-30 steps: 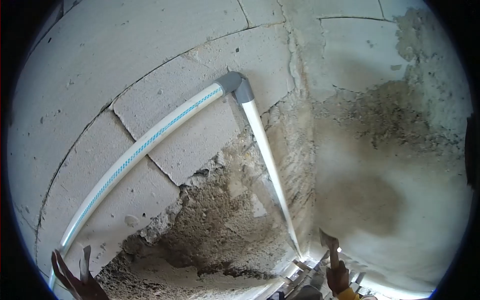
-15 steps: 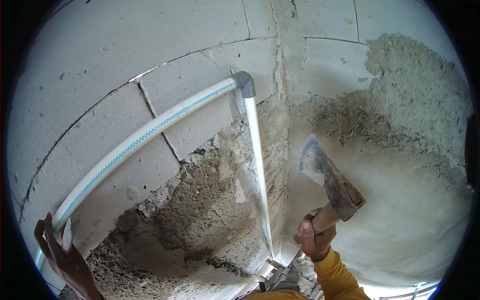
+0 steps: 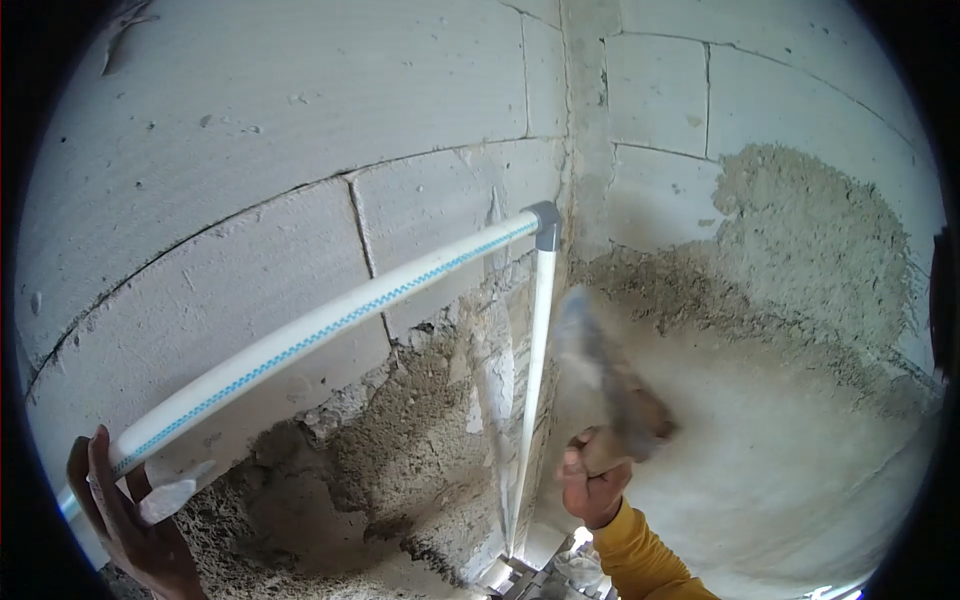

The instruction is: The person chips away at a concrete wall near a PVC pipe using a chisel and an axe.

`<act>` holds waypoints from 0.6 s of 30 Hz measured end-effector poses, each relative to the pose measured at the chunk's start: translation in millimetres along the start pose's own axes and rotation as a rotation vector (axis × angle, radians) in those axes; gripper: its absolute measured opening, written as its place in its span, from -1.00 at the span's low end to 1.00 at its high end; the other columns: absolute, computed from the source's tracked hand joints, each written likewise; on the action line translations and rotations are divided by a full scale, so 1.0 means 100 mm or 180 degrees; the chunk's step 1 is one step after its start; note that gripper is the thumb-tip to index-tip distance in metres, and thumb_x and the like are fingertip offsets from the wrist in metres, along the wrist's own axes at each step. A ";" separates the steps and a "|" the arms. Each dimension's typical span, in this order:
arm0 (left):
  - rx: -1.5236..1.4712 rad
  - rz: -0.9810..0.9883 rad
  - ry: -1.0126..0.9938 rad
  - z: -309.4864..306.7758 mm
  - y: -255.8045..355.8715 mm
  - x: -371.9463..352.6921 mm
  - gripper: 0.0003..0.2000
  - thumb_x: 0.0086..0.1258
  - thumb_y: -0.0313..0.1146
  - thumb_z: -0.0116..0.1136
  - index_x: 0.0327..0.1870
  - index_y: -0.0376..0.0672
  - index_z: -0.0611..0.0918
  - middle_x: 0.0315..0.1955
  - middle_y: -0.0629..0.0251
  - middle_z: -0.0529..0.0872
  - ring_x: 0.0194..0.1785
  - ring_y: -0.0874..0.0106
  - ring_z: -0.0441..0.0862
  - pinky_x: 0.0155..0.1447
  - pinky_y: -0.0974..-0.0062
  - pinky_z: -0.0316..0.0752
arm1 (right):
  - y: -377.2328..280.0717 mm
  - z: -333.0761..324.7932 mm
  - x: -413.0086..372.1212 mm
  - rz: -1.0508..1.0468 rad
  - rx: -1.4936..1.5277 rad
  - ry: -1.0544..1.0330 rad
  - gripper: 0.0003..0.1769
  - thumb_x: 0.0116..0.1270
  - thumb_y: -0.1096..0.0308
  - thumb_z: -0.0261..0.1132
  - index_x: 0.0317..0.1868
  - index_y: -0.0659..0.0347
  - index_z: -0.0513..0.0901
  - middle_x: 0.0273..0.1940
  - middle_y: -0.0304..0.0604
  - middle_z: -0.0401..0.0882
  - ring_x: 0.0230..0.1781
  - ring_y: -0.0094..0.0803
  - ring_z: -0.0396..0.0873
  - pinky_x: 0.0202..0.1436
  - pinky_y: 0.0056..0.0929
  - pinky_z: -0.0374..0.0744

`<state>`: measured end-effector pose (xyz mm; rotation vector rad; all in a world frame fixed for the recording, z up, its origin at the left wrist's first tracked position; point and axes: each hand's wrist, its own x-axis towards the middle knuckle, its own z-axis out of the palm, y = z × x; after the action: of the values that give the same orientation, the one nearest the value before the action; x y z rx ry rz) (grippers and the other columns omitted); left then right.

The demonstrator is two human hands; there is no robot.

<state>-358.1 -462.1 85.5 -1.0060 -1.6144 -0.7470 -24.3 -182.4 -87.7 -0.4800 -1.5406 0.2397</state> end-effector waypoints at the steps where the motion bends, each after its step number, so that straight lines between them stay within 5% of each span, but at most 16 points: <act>1: 0.0036 0.0000 -0.0025 -0.02 0.01 -0.02 -0.55 0.51 -0.46 0.08 0.43 -0.19 0.48 0.35 -0.05 0.44 0.39 0.03 0.49 0.29 -0.03 0.66 | -0.01 -0.01 0.01 -0.0223 -0.0443 -0.0321 -0.66 0.40 0.39 0.34 0.01 0.43 0.45 -0.44 0.01 0.60 -0.62 -0.23 0.58 -0.50 -0.31 0.50; 5: 0.0466 0.0282 -0.0142 -0.15 -0.04 -0.07 -0.43 0.50 -0.09 0.13 0.43 -0.22 0.46 0.35 -0.08 0.44 0.43 0.01 0.44 0.28 -0.07 0.64 | 0.03 0.31 0.16 -0.0150 -0.0728 -0.0427 -0.62 0.36 0.41 0.37 0.03 0.42 0.41 -0.36 0.12 0.61 -0.54 0.03 0.61 -0.44 -0.19 0.55; 18: 0.0224 0.0346 -0.0085 -0.25 -0.02 -0.14 -0.52 0.55 -0.23 0.06 0.40 -0.26 0.47 0.30 -0.07 0.49 0.39 0.03 0.48 0.29 0.03 0.56 | 0.36 1.02 0.63 -0.0492 -0.1162 0.0172 -0.54 0.36 0.34 0.37 0.12 0.38 0.38 -0.30 0.21 0.61 -0.36 0.25 0.63 -0.29 0.01 0.60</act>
<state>-347.3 -488.0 78.6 -1.0477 -1.5844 -0.6019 -117.3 -107.6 -50.9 -0.6434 -1.5648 -0.1769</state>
